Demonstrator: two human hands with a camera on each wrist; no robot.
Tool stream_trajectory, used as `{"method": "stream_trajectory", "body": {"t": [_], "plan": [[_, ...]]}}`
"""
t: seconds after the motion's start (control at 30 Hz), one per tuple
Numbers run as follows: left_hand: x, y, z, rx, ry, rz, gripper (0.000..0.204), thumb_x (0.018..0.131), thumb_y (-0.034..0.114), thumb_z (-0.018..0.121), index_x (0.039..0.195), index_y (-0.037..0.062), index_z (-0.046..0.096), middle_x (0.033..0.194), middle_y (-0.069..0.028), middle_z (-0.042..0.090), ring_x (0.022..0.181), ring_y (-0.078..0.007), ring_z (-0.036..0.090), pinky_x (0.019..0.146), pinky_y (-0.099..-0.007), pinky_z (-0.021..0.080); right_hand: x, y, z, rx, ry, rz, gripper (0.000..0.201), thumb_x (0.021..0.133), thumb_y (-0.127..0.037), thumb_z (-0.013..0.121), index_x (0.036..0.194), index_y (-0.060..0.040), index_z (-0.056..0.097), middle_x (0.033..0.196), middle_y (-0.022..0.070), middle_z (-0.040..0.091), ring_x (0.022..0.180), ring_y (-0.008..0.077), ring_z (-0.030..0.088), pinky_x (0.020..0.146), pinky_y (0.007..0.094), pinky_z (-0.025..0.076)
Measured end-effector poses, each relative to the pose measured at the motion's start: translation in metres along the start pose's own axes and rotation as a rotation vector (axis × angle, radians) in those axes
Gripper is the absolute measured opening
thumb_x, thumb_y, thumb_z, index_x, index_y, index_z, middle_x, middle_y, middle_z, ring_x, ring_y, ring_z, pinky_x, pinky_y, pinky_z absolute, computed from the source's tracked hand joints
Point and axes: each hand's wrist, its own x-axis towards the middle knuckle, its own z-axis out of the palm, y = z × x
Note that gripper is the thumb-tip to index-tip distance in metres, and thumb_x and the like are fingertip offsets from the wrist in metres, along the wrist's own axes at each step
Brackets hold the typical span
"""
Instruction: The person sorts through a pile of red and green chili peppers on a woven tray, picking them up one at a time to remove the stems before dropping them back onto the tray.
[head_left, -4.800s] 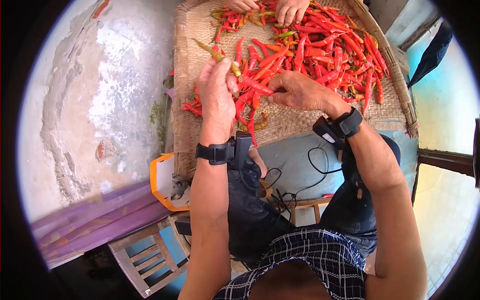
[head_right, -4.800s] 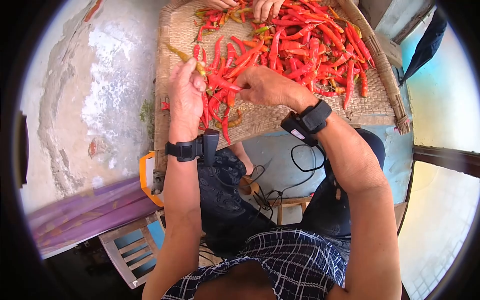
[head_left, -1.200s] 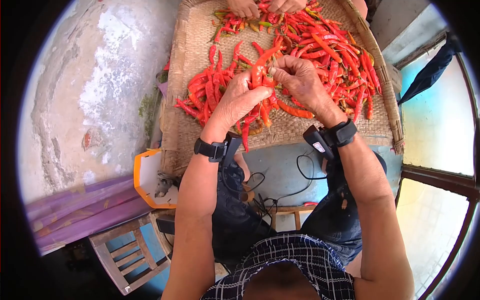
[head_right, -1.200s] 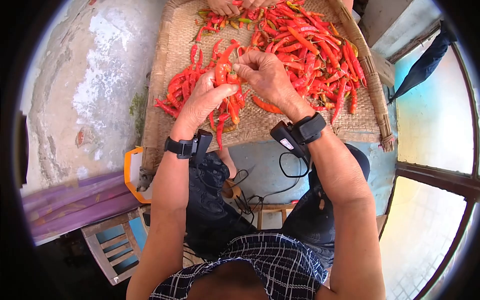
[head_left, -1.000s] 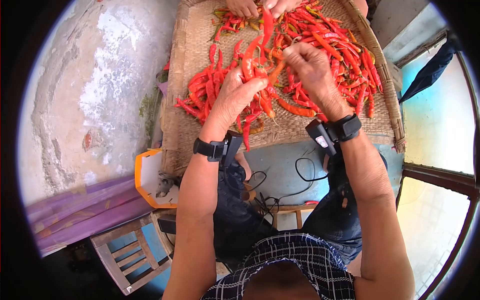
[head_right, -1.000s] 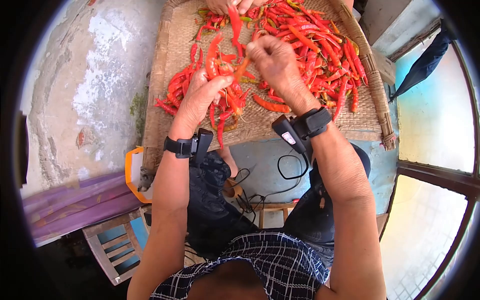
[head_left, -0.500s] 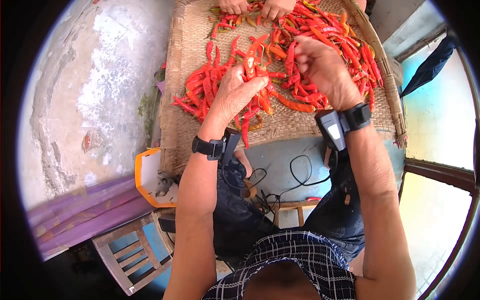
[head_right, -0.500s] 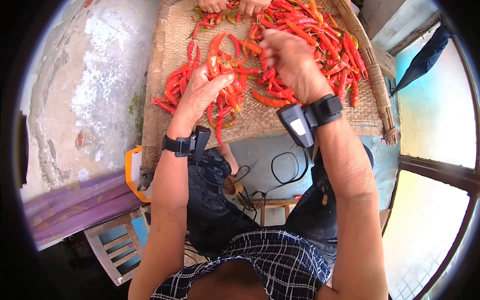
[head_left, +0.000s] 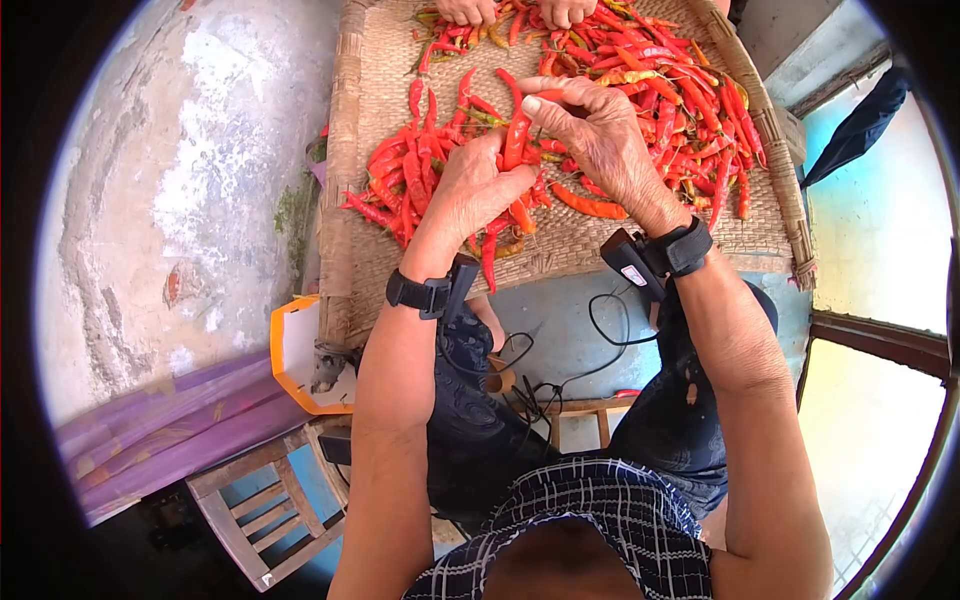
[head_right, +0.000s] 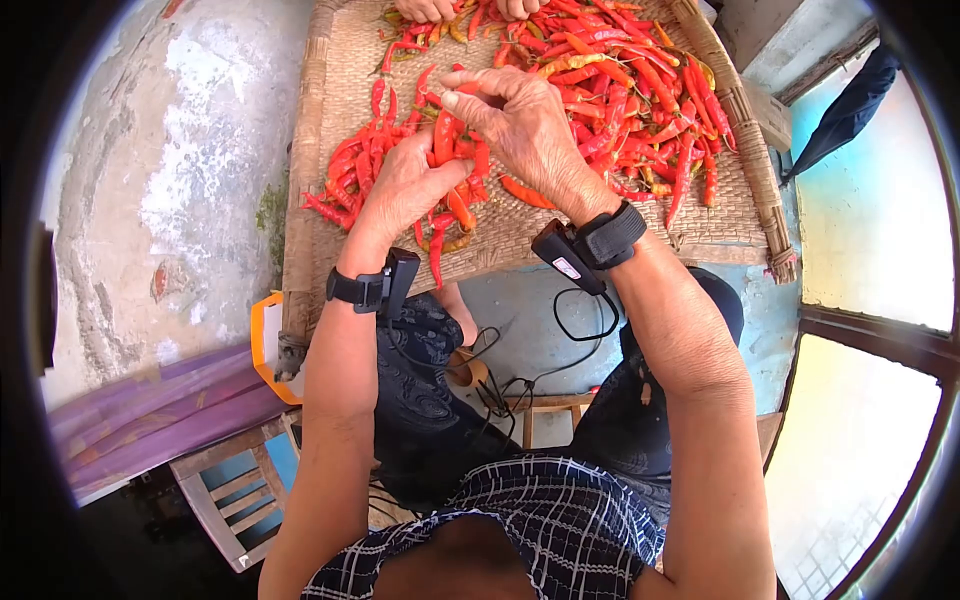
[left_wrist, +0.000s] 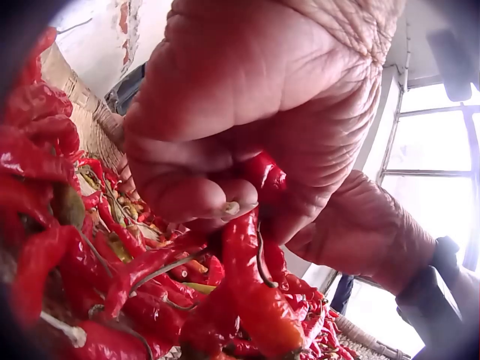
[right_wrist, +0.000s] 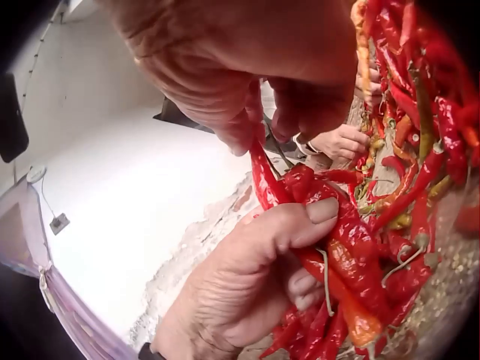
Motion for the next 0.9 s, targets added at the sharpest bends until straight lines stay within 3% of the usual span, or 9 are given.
{"method": "stream_trajectory", "body": {"t": [0.13,0.23,0.27,0.47,0.53,0.6,0.7,0.83,0.9], "plan": [[-0.001,-0.007,0.001,0.012,0.051,0.030,0.030,0.079,0.019,0.066,0.100,-0.0016,0.060,0.087,-0.0088,0.066,0.079,-0.0151,0.062,0.073,-0.0314,0.049,0.004,-0.010,0.000,0.087,0.095,-0.011,0.022,0.087,-0.018,0.067,0.102,-0.0021,0.067,0.074,0.0008,0.062,0.068,0.0065,0.054,0.062,0.0235,0.045],[-0.002,-0.005,-0.001,0.120,0.074,0.011,0.029,0.079,0.017,0.066,0.099,-0.0023,0.060,0.086,-0.0095,0.066,0.077,-0.0155,0.062,0.072,-0.0317,0.048,0.010,-0.016,-0.013,0.249,0.191,0.173,0.022,0.092,-0.021,0.060,0.105,-0.0048,0.067,0.075,-0.0026,0.059,0.061,0.0023,0.049,0.055,0.0176,0.042],[-0.001,-0.007,-0.001,0.121,0.071,0.013,0.029,0.079,0.017,0.066,0.099,-0.0023,0.060,0.086,-0.0095,0.066,0.077,-0.0155,0.062,0.072,-0.0317,0.048,0.012,-0.017,-0.019,0.354,0.239,0.340,0.020,0.092,-0.021,0.060,0.101,-0.0044,0.067,0.073,-0.0016,0.059,0.058,0.0049,0.049,0.054,0.0191,0.042],[0.003,-0.012,-0.003,0.032,0.138,0.010,0.027,0.080,0.017,0.067,0.097,-0.0026,0.060,0.081,-0.0066,0.064,0.073,-0.0112,0.058,0.067,-0.0294,0.046,0.024,0.013,-0.065,0.688,0.404,0.429,0.017,0.093,-0.018,0.057,0.102,-0.0037,0.060,0.081,0.0047,0.063,0.067,0.0104,0.056,0.060,0.0240,0.047],[0.004,-0.014,-0.002,-0.035,0.193,0.095,0.031,0.077,0.023,0.067,0.095,-0.0016,0.061,0.079,-0.0164,0.066,0.073,-0.0265,0.064,0.069,-0.0371,0.048,0.028,0.016,-0.074,1.094,0.570,0.488,0.016,0.093,-0.018,0.057,0.093,-0.0021,0.057,0.078,0.0062,0.063,0.065,0.0138,0.059,0.061,0.0257,0.050],[0.003,-0.011,-0.001,-0.054,0.207,0.107,0.031,0.077,0.023,0.067,0.094,-0.0020,0.061,0.077,-0.0146,0.066,0.070,-0.0237,0.064,0.067,-0.0356,0.048,0.023,0.016,-0.074,1.084,0.568,0.512,0.018,0.094,-0.017,0.055,0.099,0.0003,0.055,0.081,0.0084,0.063,0.069,0.0158,0.060,0.064,0.0266,0.051],[0.004,-0.007,0.000,-0.100,0.223,0.105,0.030,0.078,0.022,0.069,0.093,-0.0025,0.062,0.074,-0.0110,0.066,0.065,-0.0177,0.061,0.063,-0.0324,0.048,0.015,0.012,-0.058,0.767,0.318,0.622,0.027,0.094,-0.022,0.056,0.104,0.0022,0.057,0.088,0.0106,0.066,0.072,0.0151,0.061,0.063,0.0257,0.051],[0.007,-0.012,0.001,-0.298,0.255,0.079,0.025,0.079,0.021,0.069,0.090,-0.0013,0.063,0.071,-0.0045,0.063,0.063,-0.0095,0.056,0.059,-0.0275,0.046,0.002,-0.002,-0.030,0.334,-0.039,0.526,0.032,0.092,-0.025,0.059,0.105,0.0047,0.060,0.087,0.0105,0.066,0.073,0.0138,0.061,0.062,0.0274,0.050],[0.003,-0.008,-0.001,-0.357,0.241,0.068,0.023,0.081,0.020,0.069,0.090,-0.0005,0.063,0.072,-0.0023,0.062,0.064,-0.0078,0.055,0.059,-0.0263,0.045,-0.006,0.003,-0.015,-0.056,-0.304,0.201,0.029,0.088,-0.023,0.063,0.101,0.0039,0.063,0.078,0.0088,0.066,0.070,0.0118,0.059,0.061,0.0295,0.048]]}}
